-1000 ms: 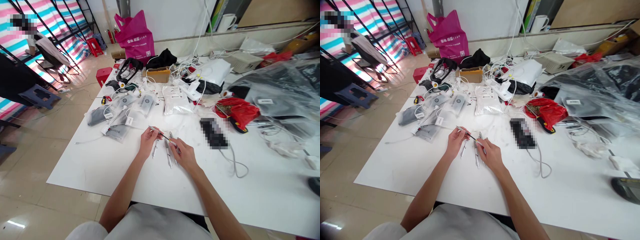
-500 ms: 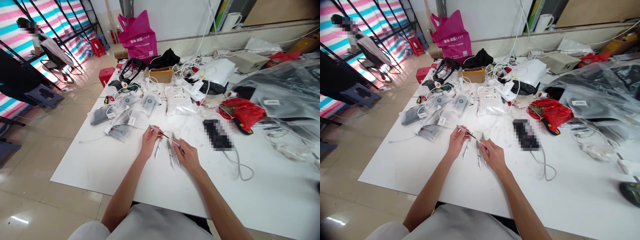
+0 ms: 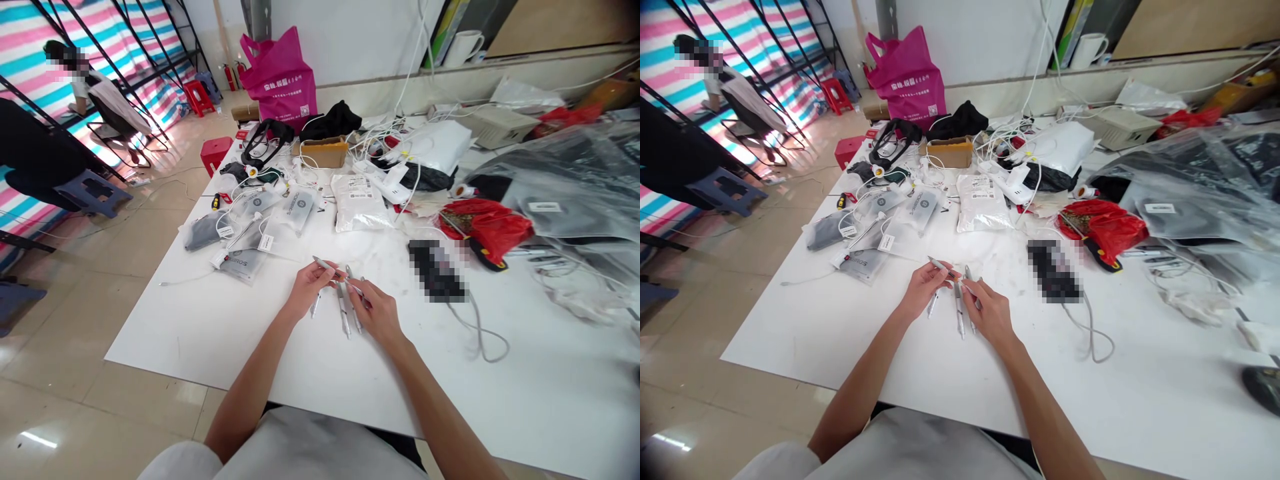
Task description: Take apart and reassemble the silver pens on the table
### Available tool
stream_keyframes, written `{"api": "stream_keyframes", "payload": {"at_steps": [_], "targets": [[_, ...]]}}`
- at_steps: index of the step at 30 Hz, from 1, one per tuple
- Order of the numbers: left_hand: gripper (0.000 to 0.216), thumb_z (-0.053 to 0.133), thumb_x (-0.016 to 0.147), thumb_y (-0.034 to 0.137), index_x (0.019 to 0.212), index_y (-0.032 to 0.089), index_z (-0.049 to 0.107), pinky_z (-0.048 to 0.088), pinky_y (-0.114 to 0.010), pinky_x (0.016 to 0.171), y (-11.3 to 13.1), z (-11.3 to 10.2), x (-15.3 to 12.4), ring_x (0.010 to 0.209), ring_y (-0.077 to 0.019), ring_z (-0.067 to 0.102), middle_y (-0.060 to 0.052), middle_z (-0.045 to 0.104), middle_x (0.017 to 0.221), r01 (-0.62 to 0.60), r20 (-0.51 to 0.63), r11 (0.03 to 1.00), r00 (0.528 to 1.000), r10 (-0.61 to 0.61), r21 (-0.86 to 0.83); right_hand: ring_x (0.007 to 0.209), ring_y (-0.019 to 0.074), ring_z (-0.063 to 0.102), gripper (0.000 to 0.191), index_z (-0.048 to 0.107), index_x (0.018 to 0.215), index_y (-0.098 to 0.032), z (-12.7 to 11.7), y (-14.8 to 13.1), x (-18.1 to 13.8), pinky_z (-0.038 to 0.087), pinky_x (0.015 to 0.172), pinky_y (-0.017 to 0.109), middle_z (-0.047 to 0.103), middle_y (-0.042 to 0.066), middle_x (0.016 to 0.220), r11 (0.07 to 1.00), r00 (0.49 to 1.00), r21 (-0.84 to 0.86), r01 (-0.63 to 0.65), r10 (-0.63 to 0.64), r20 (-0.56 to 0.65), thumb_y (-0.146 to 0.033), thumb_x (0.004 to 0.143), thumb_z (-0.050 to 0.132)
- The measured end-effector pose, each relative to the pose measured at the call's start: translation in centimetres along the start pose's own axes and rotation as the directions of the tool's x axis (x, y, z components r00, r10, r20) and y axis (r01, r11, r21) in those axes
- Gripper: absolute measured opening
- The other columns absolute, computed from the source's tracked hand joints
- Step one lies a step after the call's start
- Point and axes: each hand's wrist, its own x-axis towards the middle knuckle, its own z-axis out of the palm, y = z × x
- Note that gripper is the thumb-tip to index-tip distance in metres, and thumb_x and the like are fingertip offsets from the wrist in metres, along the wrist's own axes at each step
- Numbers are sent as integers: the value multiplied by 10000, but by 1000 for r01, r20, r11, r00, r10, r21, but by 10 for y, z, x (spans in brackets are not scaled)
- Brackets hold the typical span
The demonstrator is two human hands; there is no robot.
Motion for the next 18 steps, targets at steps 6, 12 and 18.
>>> {"api": "stream_keyframes", "payload": {"at_steps": [6, 12, 18], "targets": [[335, 800, 865, 427, 1066, 174, 711, 523, -343, 883, -4, -4, 5, 993, -208, 733, -112, 778, 1104, -8, -142, 975, 990, -24, -223, 650, 145, 603, 337, 542, 1282, -236, 3, 3, -4, 504, 604, 281, 704, 33, 933, 962, 975, 160, -222, 224, 7, -448, 1021, 567], [278, 807, 876, 323, 1086, 173, 702, 488, -333, 1042, -2, -7, 7, 1168, -201, 703, -99, 752, 1228, -6, -180, 893, 980, -85, -450, 806, 180, 623, 257, 607, 1218, -242, -1, -1, 2, 549, 726, 347, 657, 78, 1066, 943, 975, 268, -198, 217, -44, -406, 1027, 554], [243, 781, 899, 299, 1095, 170, 715, 427, -385, 1154, -2, 0, 4, 1214, -212, 685, -107, 738, 1266, 29, -121, 873, 988, -100, -486, 886, 194, 659, 230, 679, 1194, -266, -1, -17, 9, 584, 814, 387, 667, 73, 1118, 901, 976, 406, -150, 200, -83, -363, 987, 648]]}}
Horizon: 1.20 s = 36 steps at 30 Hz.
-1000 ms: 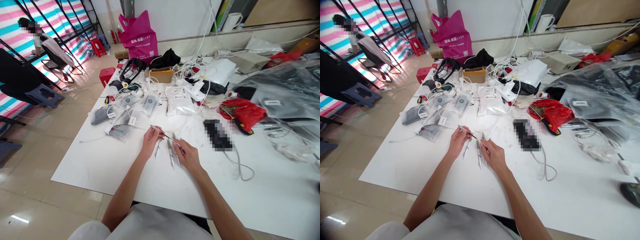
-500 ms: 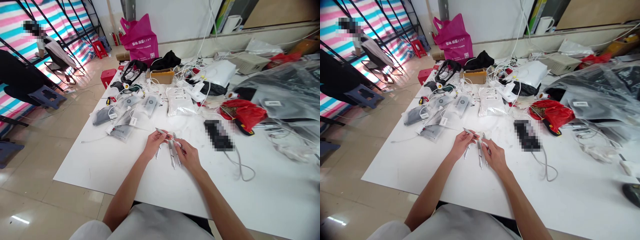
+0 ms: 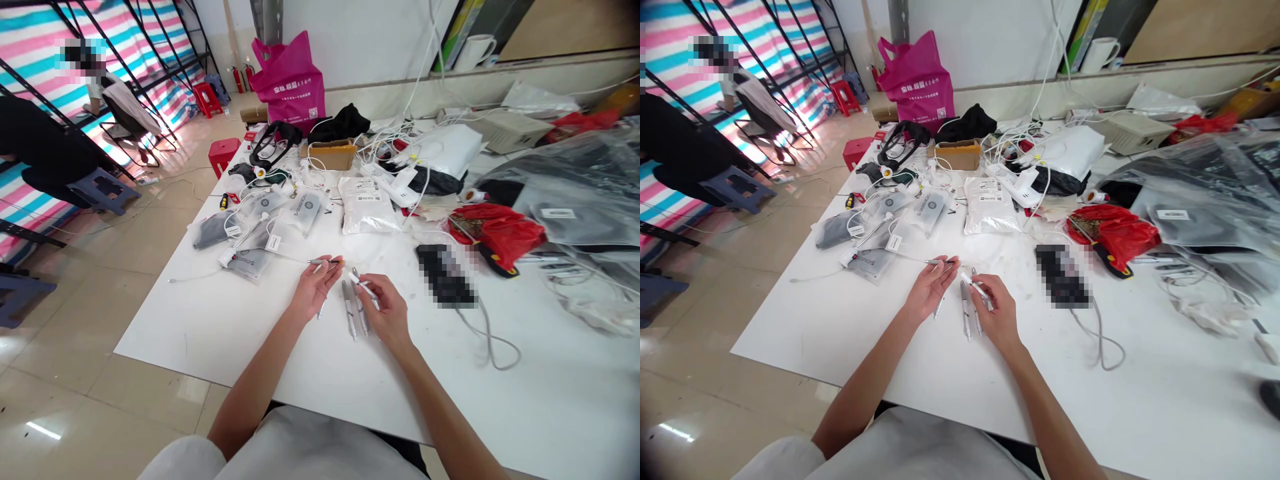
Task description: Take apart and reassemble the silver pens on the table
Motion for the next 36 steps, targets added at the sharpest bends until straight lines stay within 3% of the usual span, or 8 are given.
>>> {"api": "stream_keyframes", "payload": {"at_steps": [3, 8, 11, 21, 27, 31, 36], "targets": [[245, 770, 905, 318, 1101, 176, 732, 417, -426, 1155, -4, 5, -4, 1221, -236, 674, -113, 725, 1297, 0, 61, 999, 998, -2, 32, 960, 208, 692, 186, 687, 1149, -267, 6, -7, 1, 602, 874, 396, 702, 57, 1082, 999, 999, -36, 39, -38, 28, -315, 969, 679], [275, 758, 907, 353, 1120, 180, 745, 427, -449, 1114, -10, 12, -10, 1252, -277, 647, -138, 706, 1328, 7, 153, 998, 988, -17, 64, 974, 210, 721, 146, 732, 1066, -270, 12, -8, 3, 634, 874, 396, 705, 60, 1036, 932, 952, -210, 294, -304, -15, -196, 964, 660], [278, 758, 903, 360, 1119, 185, 748, 412, -450, 1122, -11, 14, -12, 1298, -290, 619, -143, 691, 1360, 19, 165, 997, 986, -30, 69, 969, 203, 729, 203, 731, 1097, -280, 13, -6, 2, 646, 860, 379, 696, 60, 1044, 901, 927, -230, 368, -374, 19, -155, 956, 656], [263, 736, 920, 361, 1115, 185, 741, 376, -452, 1169, -10, 18, -15, 1432, -320, 519, -139, 661, 1418, 97, 193, 993, 975, -108, 65, 1003, 212, 737, 255, 707, 1149, -285, 20, -5, 0, 643, 921, 417, 740, 46, 1112, 895, 907, -189, 404, -419, -48, -146, 935, 703], [273, 756, 905, 374, 1099, 182, 750, 347, -458, 1214, -13, 16, -14, 1447, -317, 502, -144, 675, 1392, 130, 219, 989, 965, -142, 68, 1057, 261, 700, 192, 685, 1166, -302, 18, 2, -5, 628, 941, 519, 729, 78, 1134, 915, 943, -234, 328, -330, 31, -243, 993, 625], [281, 774, 891, 375, 1090, 178, 754, 330, -447, 1229, -15, 16, -14, 1422, -312, 525, -141, 685, 1369, 179, 219, 980, 956, -193, 86, 1019, 267, 681, 169, 683, 1142, -295, 15, 3, -5, 622, 894, 514, 711, 90, 1096, 907, 947, -272, 321, -314, 72, -260, 988, 623], [301, 778, 887, 391, 1093, 173, 753, 332, -447, 1226, -15, 18, -14, 1429, -317, 522, -149, 683, 1372, 143, 214, 986, 964, -158, 88, 1038, 264, 685, 225, 690, 1159, -304, 14, 4, -4, 609, 914, 495, 718, 75, 1125, 905, 937, -249, 346, -345, 49, -204, 959, 665]]}}
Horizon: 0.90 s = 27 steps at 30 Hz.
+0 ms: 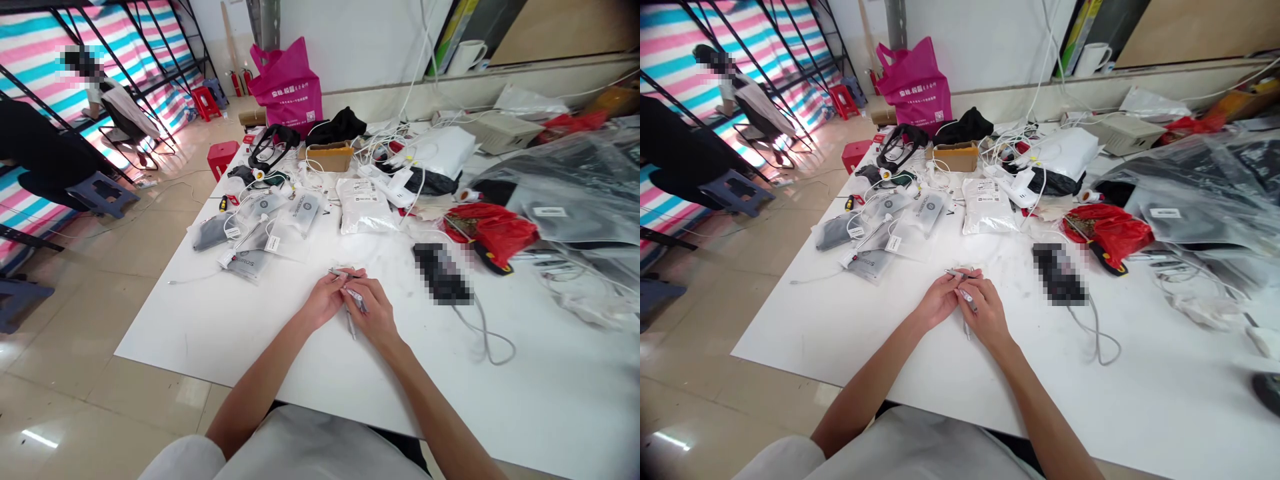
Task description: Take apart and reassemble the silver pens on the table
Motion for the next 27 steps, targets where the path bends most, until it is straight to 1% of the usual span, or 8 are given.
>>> {"api": "stream_keyframes", "payload": {"at_steps": [4, 8, 11, 14, 18, 21, 24, 27], "targets": [[307, 768, 896, 395, 1106, 172, 743, 381, -474, 1177, 2, -3, 1, 1406, -329, 546, -156, 680, 1380, -46, -39, 999, 998, 47, 12, 1058, 238, 703, 241, 684, 1167, -286, 0, 5, -2, 608, 951, 461, 713, 67, 1144, 1000, 1000, 28, 8, -7, -9, -178, 951, 678], [308, 741, 920, 404, 1125, 176, 729, 415, -475, 1137, 3, -6, 2, 1380, -326, 572, -158, 670, 1396, -71, -33, 997, 997, 73, 33, 1088, 234, 704, 210, 665, 1180, -271, -1, 7, -4, 612, 951, 448, 704, 79, 1161, 999, 999, 36, -29, 29, 22, -196, 989, 621], [339, 736, 921, 432, 1135, 170, 716, 438, -466, 1111, 2, -9, 3, 1335, -319, 608, -166, 691, 1356, -88, -42, 995, 995, 90, 44, 1119, 239, 690, 222, 641, 1216, -279, -2, 5, -3, 601, 973, 457, 695, 85, 1186, 997, 997, 47, -62, 59, 52, -211, 1018, 566], [308, 733, 928, 415, 1106, 165, 705, 433, -452, 1132, 3, -13, 4, 1278, -282, 650, -151, 714, 1311, -133, -104, 991, 985, 136, 33, 1100, 239, 681, 223, 619, 1238, -277, -5, 4, -3, 598, 955, 444, 679, 92, 1175, 995, 993, 35, -96, 94, 72, -240, 1035, 535], [290, 776, 896, 393, 1056, 166, 694, 396, -448, 1186, 11, -17, 5, 1258, -258, 667, -128, 739, 1246, -213, -186, 977, 959, 212, 14, 1023, 238, 668, 214, 604, 1234, -261, -9, 7, -3, 594, 907, 430, 663, 99, 1130, 983, 982, -7, -185, 185, 41, -298, 1043, 516], [323, 768, 895, 435, 1058, 169, 682, 414, -464, 1160, 18, -17, 4, 1171, -259, 706, -129, 758, 1177, -209, -154, 972, 962, 224, 111, 994, 235, 660, 214, 607, 1221, -253, -11, 9, -2, 589, 887, 421, 658, 96, 1113, 974, 974, -18, -225, 226, 32, -323, 1041, 514], [331, 737, 913, 465, 1055, 173, 674, 439, -456, 1113, 20, -15, 3, 1096, -253, 725, -131, 768, 1119, -214, -131, 948, 960, 249, 235, 988, 232, 652, 205, 608, 1209, -255, -12, 8, -1, 585, 876, 411, 649, 95, 1115, 974, 974, -20, -224, 225, 28, -320, 1044, 505], [332, 723, 922, 474, 1052, 173, 672, 455, -434, 1072, 19, -15, 4, 1064, -245, 724, -131, 767, 1098, -241, -139, 932, 948, 286, 270, 996, 230, 645, 203, 605, 1211, -255, -11, 8, -1, 581, 881, 411, 641, 97, 1120, 976, 976, -16, -216, 216, 30, -310, 1049, 496]]}}
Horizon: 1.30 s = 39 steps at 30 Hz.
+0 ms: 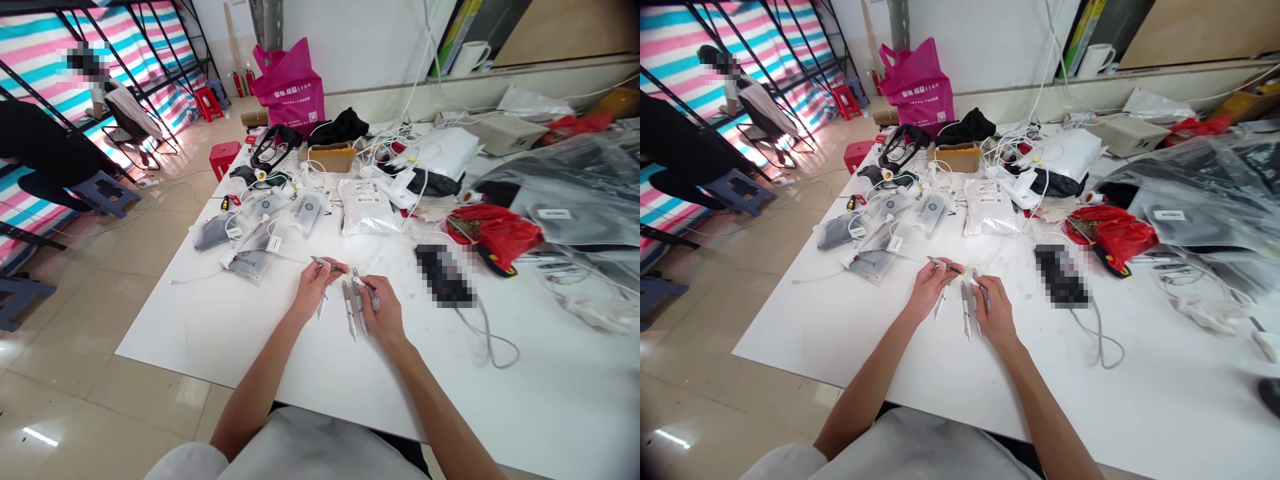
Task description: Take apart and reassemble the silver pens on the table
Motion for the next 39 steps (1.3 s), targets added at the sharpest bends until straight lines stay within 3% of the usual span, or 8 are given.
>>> {"api": "stream_keyframes", "payload": {"at_steps": [32, 39], "targets": [[338, 677, 950, 491, 1068, 174, 667, 493, -416, 1044, -3, 1, 0, 1037, -229, 720, -113, 755, 1083, -85, 7, 995, 996, 84, 55, 1061, 235, 655, 217, 627, 1227, -259, -2, 3, 0, 566, 920, 403, 637, 96, 1147, 999, 999, -6, 37, -37, 33, -261, 1048, 505], [339, 652, 971, 474, 1101, 165, 697, 490, -464, 1088, -5, 5, -4, 1101, -252, 715, -125, 761, 1111, -80, 103, 985, 993, 65, 156, 1065, 228, 664, 230, 631, 1240, -253, -1, 2, -1, 567, 927, 398, 647, 100, 1160, 998, 998, 19, 55, -56, 41, -241, 1047, 507]]}}
